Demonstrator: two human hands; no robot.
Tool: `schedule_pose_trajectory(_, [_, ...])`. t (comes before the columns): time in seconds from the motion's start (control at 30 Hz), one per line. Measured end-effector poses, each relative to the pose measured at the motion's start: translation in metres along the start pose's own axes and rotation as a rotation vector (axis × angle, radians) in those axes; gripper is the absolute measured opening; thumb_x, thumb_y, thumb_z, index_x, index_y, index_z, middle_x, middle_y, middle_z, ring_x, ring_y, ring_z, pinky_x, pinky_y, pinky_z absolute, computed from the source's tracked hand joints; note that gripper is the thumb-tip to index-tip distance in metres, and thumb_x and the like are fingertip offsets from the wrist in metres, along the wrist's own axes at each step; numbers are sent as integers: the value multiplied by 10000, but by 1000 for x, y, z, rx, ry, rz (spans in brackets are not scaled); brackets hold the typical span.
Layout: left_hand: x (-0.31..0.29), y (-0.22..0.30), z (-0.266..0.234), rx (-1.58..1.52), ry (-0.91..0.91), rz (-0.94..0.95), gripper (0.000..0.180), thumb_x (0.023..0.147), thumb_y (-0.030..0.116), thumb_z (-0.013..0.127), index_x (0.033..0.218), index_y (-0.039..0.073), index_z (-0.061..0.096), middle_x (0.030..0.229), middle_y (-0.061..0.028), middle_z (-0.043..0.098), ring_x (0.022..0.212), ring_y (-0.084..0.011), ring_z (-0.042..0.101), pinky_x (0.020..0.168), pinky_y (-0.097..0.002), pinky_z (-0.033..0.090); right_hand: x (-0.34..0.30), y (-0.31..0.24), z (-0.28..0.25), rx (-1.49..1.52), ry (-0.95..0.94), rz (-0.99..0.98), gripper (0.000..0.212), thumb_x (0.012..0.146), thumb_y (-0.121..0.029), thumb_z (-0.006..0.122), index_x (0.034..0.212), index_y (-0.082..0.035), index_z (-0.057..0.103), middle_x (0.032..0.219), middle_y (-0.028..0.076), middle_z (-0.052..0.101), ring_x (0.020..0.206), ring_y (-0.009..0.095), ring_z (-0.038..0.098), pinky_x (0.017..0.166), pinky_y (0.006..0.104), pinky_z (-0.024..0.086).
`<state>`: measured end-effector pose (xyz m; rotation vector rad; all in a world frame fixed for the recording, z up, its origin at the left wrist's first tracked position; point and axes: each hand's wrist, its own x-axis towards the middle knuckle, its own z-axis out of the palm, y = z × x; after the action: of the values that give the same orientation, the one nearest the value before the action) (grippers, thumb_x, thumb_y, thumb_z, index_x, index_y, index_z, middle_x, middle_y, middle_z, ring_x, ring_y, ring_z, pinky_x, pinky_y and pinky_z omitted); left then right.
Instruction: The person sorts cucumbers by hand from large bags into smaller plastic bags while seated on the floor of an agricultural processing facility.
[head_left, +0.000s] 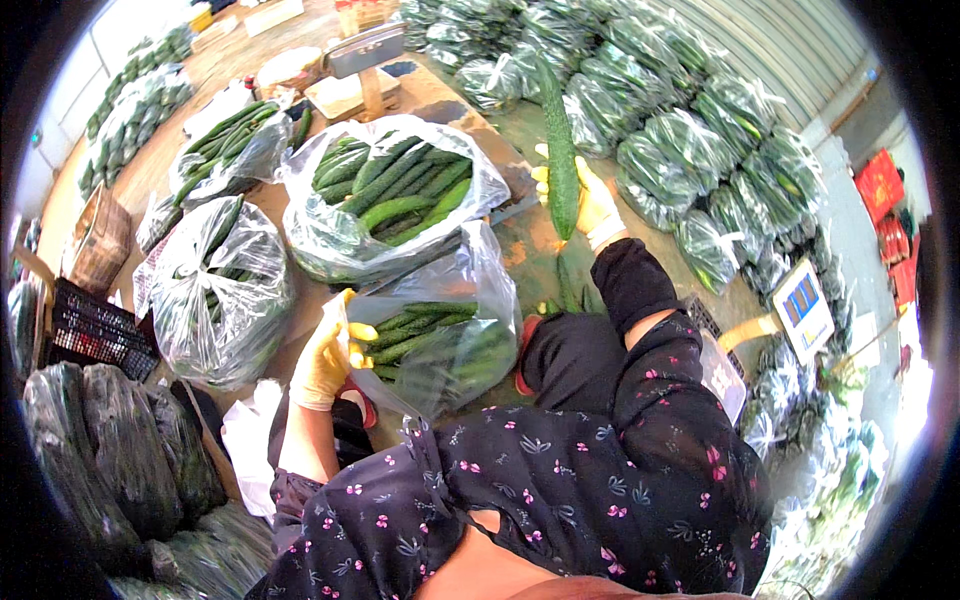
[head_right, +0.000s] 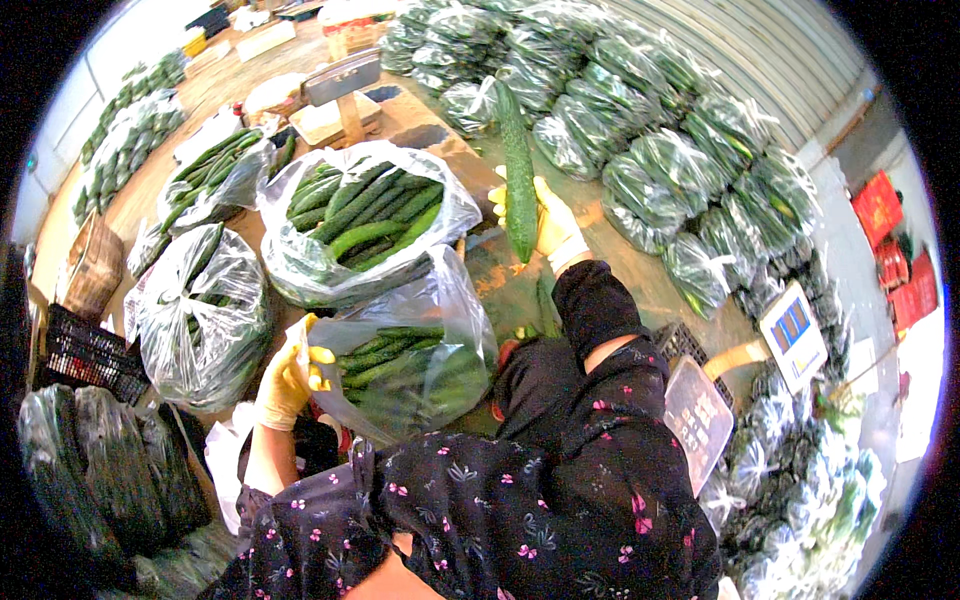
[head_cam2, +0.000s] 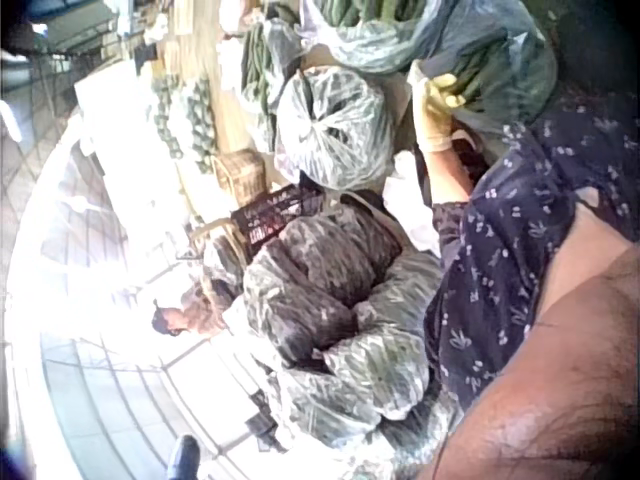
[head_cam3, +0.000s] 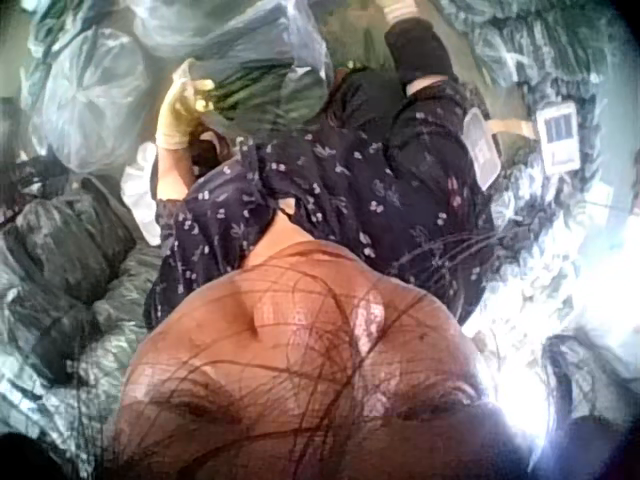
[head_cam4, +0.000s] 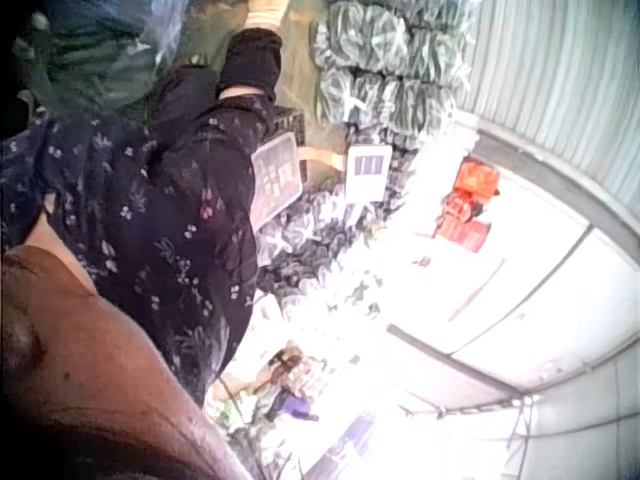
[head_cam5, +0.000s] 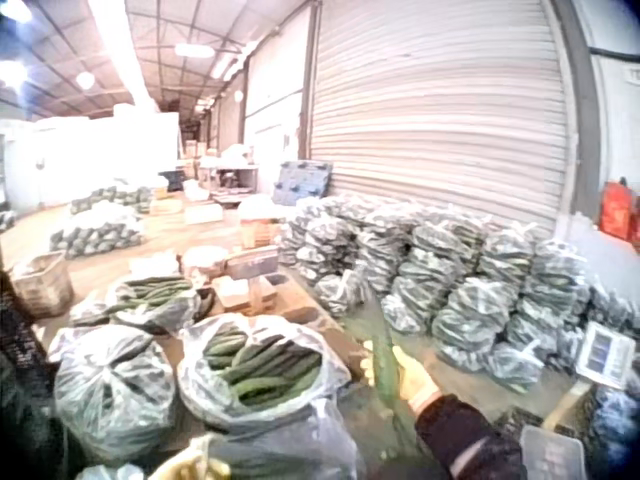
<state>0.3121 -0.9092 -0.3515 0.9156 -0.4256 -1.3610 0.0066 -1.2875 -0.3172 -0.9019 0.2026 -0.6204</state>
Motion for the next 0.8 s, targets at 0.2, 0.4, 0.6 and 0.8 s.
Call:
schedule_pose_trajectory(0.2, [4, -4, 0, 30, 8, 12, 635, 915, 420, 556, 1449, 142, 355, 930, -138, 663, 548, -157, 550, 568, -341, 513, -48, -1, -51, 257, 70, 6, 655, 993, -522, 380, 1415, -23, 414, 1056, 122, 646, 814, 198, 622, 723, 335, 538])
schedule_pose_trajectory(0.4, [-6, -4, -8, -24, 2, 8, 639, 947, 391, 487, 1488, 109, 297, 975, -150, 678, 534, -142, 560, 547, -356, 547, -43, 10, -32, 416, 97, 81, 629, 961, -523, 469, 1322, -9, 498, 1016, 84, 656, 820, 196, 629, 683, 340, 536])
schedule_pose_trajectory(0.6, [-15, -8, 3, -192, -141, -67, 682, 967, 415, 457, 1512, 94, 201, 1010, -188, 631, 488, -107, 437, 540, -288, 491, -29, 80, 99, 328, -70, 9, 452, 894, -219, 642, 1278, -20, 511, 1197, 134, 602, 1170, 292, 546, 1063, 462, 400])
schedule_pose_trajectory(0.8, [-38, -6, 0, -522, -281, -7, 745, 903, 506, 534, 1440, 43, 302, 946, -165, 642, 472, -94, 424, 475, -241, 437, -32, 228, 114, -723, -416, 336, 522, 674, -32, 693, 1181, -27, 571, 1117, 60, 635, 1091, 196, 560, 995, 319, 424])
